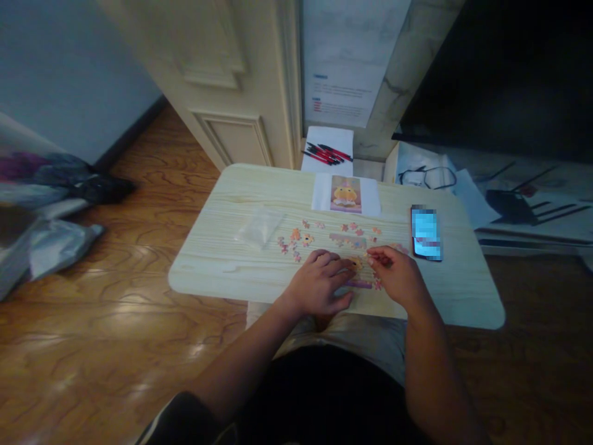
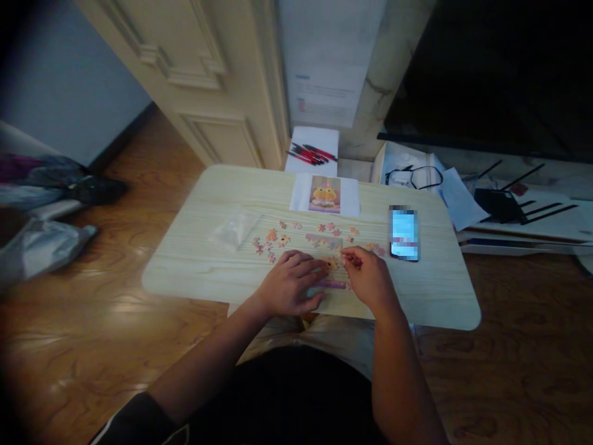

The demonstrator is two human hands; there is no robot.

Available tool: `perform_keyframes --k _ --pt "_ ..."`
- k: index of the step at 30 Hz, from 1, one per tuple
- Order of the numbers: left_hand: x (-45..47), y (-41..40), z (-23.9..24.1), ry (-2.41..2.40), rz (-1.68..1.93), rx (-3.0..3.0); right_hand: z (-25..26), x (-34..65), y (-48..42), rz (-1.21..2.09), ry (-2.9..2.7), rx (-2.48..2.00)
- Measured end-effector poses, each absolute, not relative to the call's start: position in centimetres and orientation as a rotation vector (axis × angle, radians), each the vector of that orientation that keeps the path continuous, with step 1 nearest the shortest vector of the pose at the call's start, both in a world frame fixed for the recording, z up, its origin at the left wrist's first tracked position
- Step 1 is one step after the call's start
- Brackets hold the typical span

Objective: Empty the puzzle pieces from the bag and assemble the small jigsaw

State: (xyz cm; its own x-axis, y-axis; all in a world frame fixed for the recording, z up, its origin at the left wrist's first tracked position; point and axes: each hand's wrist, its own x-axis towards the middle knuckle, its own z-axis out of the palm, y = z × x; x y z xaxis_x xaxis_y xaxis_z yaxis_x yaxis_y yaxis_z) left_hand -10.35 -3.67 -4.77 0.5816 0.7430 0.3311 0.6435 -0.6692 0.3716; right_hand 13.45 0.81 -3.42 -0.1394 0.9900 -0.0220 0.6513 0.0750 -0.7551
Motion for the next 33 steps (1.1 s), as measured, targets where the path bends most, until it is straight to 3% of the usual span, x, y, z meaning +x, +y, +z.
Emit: perform_keyframes --k 7,18,33 --pt "-11.4 -3.7 -3.8 1.235 0.79 2.57 -2.5 9.8 0.5 0.801 -2.042 -1.467" --pt "-23.4 -6.2 -4.7 1.667 0.882 2.366 -1.9 1.6 0.8 0.762 -2.326 -1.272" --pt "-23.4 -6.3 -4.9 1.739 0.782 2.354 -1.5 -0.4 0.4 0.788 -2.387 -1.321"
